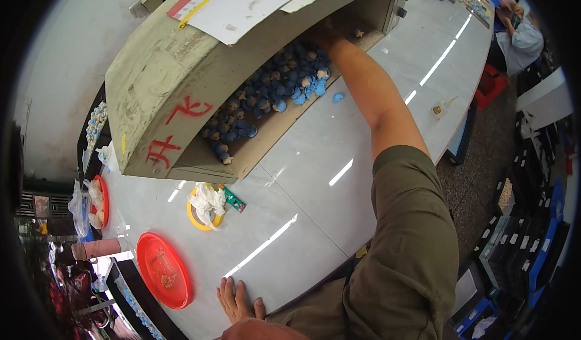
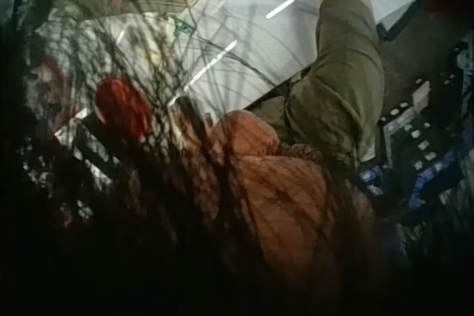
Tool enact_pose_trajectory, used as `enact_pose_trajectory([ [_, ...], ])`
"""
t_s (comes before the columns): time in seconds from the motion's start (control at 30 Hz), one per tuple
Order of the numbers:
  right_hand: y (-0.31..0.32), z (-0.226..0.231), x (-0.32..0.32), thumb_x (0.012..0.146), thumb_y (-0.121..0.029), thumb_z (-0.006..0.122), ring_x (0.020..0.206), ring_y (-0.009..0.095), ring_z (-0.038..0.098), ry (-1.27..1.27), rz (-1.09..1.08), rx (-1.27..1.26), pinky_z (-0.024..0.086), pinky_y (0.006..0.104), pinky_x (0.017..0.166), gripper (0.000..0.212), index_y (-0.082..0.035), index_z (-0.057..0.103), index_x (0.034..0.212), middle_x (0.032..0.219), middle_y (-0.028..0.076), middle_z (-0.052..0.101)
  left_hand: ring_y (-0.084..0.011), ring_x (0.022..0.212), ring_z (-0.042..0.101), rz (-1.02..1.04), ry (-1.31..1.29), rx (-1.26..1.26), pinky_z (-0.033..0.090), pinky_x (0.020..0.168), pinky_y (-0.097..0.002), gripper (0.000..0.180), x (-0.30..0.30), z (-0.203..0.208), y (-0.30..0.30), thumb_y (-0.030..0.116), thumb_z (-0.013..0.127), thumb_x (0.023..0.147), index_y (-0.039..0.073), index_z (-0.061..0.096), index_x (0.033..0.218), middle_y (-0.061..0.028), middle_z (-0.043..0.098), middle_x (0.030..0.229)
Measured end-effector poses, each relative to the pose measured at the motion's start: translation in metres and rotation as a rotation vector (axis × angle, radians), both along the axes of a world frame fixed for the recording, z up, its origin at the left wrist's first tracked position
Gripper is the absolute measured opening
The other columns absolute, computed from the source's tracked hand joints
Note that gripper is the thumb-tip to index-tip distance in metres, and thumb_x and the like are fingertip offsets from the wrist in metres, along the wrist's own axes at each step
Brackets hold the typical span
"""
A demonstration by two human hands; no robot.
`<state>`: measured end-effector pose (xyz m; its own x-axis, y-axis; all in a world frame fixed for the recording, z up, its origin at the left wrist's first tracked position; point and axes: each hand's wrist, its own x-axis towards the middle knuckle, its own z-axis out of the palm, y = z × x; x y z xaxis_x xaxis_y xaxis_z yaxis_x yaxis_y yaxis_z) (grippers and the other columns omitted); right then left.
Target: The person applies glue from a bottle to small white plastic toy parts, then attaches them to blue plastic figurine parts by hand at a workshop table.
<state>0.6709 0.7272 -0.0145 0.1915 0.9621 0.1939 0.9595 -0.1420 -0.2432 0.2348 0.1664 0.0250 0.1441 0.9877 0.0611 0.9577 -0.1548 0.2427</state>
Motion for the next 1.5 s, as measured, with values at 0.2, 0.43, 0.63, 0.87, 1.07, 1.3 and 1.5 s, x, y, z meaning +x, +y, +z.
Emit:
enact_pose_trajectory([
  [0.2, 0.001, 0.001, -0.009, 0.091, -0.051, 0.048, 0.124, 0.036, 0.048, 0.016, -0.023, -0.015, 0.043, 0.0463, 0.099, 0.056, -0.019, 0.048, 0.136, 0.140, 0.017, 0.045, -0.0441, 0.130, 0.038, -0.031, 0.061, 0.022, 0.022, 0.109, -0.0590, 0.067, -0.004, -0.001, 0.001, 0.034, 0.065, 0.078, 0.005, 0.044, 0.135, -0.0221, 0.041, 0.139],
  [0.43, -0.005, 0.004, -0.012, 0.091, -0.051, 0.049, 0.123, 0.036, 0.050, 0.025, -0.043, -0.025, 0.044, 0.0457, 0.098, 0.055, -0.018, 0.049, 0.136, 0.138, 0.017, 0.047, -0.0431, 0.132, 0.035, -0.034, 0.036, -0.035, 0.021, 0.109, -0.0598, 0.067, -0.008, 0.001, -0.002, 0.034, 0.066, 0.079, 0.006, 0.044, 0.135, -0.0211, 0.039, 0.141],
  [0.63, -0.011, 0.009, -0.020, 0.091, -0.050, 0.049, 0.121, 0.035, 0.051, 0.048, -0.062, -0.045, 0.046, 0.0452, 0.097, 0.055, -0.017, 0.050, 0.135, 0.137, 0.018, 0.048, -0.0423, 0.132, 0.036, -0.055, 0.022, 0.002, 0.021, 0.109, -0.0590, 0.063, -0.011, 0.003, -0.004, 0.035, 0.065, 0.080, 0.005, 0.047, 0.132, -0.0225, 0.039, 0.141],
  [0.87, -0.001, 0.017, -0.029, 0.091, -0.050, 0.049, 0.120, 0.034, 0.053, 0.081, -0.090, -0.042, 0.047, 0.0447, 0.095, 0.055, -0.016, 0.050, 0.134, 0.135, 0.019, 0.050, -0.0424, 0.132, 0.036, -0.055, -0.013, 0.047, 0.020, 0.109, -0.0590, 0.060, -0.012, 0.002, -0.003, 0.039, 0.062, 0.082, 0.003, 0.049, 0.129, -0.0238, 0.042, 0.138],
  [1.07, -0.012, 0.049, -0.078, 0.091, -0.049, 0.049, 0.119, 0.034, 0.054, 0.089, 0.042, 0.073, 0.048, 0.0442, 0.094, 0.055, -0.015, 0.051, 0.133, 0.134, 0.020, 0.051, -0.0433, 0.133, 0.036, -0.036, -0.038, 0.017, 0.022, 0.108, -0.0618, 0.056, -0.009, 0.006, -0.004, 0.031, 0.063, 0.082, 0.002, 0.051, 0.127, -0.0242, 0.042, 0.137],
  [1.3, -0.074, 0.089, -0.123, 0.091, -0.049, 0.049, 0.118, 0.033, 0.056, 0.124, 0.220, 0.124, 0.049, 0.0436, 0.092, 0.054, -0.014, 0.052, 0.132, 0.132, 0.020, 0.052, -0.0442, 0.133, 0.035, -0.066, -0.061, 0.053, 0.021, 0.108, -0.0613, 0.054, -0.004, 0.013, -0.010, 0.028, 0.061, 0.084, 0.001, 0.049, 0.129, -0.0250, 0.040, 0.139],
  [1.5, -0.137, 0.081, -0.065, 0.090, -0.053, 0.049, 0.113, 0.034, 0.060, 0.137, -0.152, 0.088, 0.051, 0.0425, 0.089, 0.062, -0.009, 0.051, 0.134, 0.132, 0.022, 0.052, -0.0452, 0.133, 0.034, -0.056, -0.052, 0.041, 0.021, 0.108, -0.0612, 0.053, -0.001, 0.010, -0.012, 0.026, 0.060, 0.085, -0.001, 0.048, 0.129, -0.0267, 0.040, 0.139],
])
